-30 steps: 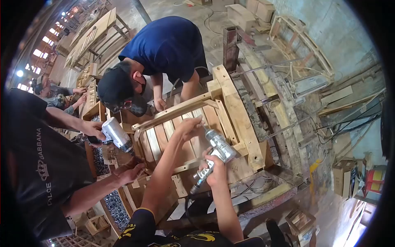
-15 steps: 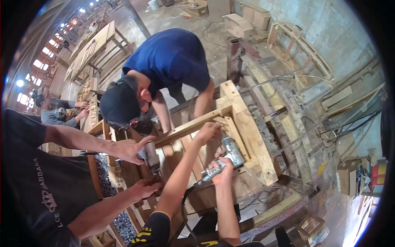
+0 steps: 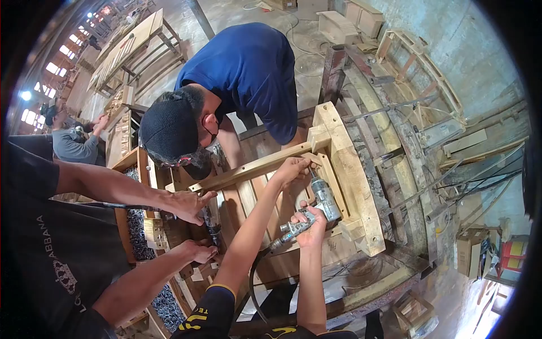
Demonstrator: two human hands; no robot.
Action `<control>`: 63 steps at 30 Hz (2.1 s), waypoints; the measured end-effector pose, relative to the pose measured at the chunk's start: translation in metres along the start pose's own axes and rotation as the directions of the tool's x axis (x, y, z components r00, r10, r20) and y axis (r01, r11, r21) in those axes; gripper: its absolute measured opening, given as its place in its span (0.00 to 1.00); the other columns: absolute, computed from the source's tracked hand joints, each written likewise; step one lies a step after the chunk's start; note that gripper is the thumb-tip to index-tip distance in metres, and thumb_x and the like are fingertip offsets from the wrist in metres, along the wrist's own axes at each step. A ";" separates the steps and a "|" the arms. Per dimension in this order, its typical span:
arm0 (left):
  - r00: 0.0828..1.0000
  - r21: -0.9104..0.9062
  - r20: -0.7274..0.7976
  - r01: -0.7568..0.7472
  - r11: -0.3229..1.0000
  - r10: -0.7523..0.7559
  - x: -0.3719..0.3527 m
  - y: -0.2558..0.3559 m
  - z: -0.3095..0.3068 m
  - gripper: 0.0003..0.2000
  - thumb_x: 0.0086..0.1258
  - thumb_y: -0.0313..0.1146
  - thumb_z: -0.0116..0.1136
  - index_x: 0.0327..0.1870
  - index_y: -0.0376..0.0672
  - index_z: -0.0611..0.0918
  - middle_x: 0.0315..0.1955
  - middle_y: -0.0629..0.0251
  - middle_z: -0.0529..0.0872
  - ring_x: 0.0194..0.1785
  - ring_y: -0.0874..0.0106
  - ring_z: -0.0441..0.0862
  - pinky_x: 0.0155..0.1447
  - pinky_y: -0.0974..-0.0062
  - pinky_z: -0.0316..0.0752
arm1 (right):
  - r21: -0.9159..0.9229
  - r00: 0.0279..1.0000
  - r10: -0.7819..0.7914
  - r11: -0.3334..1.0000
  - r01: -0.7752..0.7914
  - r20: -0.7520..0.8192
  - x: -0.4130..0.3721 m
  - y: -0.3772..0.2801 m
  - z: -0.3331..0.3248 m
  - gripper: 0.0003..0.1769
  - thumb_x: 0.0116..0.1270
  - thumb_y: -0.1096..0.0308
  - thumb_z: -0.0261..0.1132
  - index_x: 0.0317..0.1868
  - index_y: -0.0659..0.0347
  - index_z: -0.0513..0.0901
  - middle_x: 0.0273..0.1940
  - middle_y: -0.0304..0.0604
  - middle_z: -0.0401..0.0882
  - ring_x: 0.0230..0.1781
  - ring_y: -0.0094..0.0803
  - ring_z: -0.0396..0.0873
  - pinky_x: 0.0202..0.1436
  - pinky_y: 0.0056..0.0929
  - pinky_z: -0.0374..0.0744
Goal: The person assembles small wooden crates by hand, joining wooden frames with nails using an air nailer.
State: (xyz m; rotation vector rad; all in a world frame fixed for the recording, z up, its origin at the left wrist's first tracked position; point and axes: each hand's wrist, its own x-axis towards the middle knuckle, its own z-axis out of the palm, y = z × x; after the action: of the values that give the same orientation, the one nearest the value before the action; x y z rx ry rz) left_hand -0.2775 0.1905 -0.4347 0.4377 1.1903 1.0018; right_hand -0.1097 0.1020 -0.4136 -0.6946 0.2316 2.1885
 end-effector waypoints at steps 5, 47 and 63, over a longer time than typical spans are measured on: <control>0.995 0.000 -0.099 0.015 1.000 -0.015 -0.027 0.000 -0.001 0.15 0.77 0.41 0.49 0.44 0.40 0.85 0.20 0.79 0.72 0.20 0.86 0.63 0.23 0.84 0.58 | 0.025 0.999 0.033 0.999 -0.034 0.032 0.011 -0.001 -0.001 0.10 0.63 0.71 0.58 0.46 0.54 0.75 0.45 0.41 0.79 0.19 0.24 0.68 0.32 0.32 0.72; 0.991 0.838 -0.071 0.000 0.546 0.110 -0.046 0.030 0.008 0.17 0.66 0.42 0.58 0.30 0.33 0.85 0.17 0.65 0.78 0.20 0.74 0.72 0.26 0.71 0.68 | -0.756 0.806 -0.101 -0.429 0.494 0.584 -0.092 -0.005 0.045 0.24 0.51 0.68 0.70 0.48 0.68 0.74 0.41 0.52 0.79 0.39 0.49 0.81 0.42 0.43 0.79; 0.943 0.952 0.305 -0.299 -0.064 0.136 0.041 0.017 -0.021 0.16 0.63 0.40 0.58 0.32 0.32 0.85 0.28 0.44 0.85 0.37 0.51 0.85 0.43 0.56 0.78 | -0.759 0.952 -0.106 -0.631 0.158 0.286 -0.040 0.013 0.037 0.39 0.48 0.65 0.71 0.62 0.63 0.69 0.48 0.54 0.75 0.45 0.54 0.79 0.47 0.48 0.79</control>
State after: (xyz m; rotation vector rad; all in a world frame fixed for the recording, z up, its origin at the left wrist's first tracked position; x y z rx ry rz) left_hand -0.3027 0.2290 -0.4529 1.9619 1.6305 0.0685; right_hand -0.1140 0.0814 -0.3614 -1.4493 -2.3576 1.1954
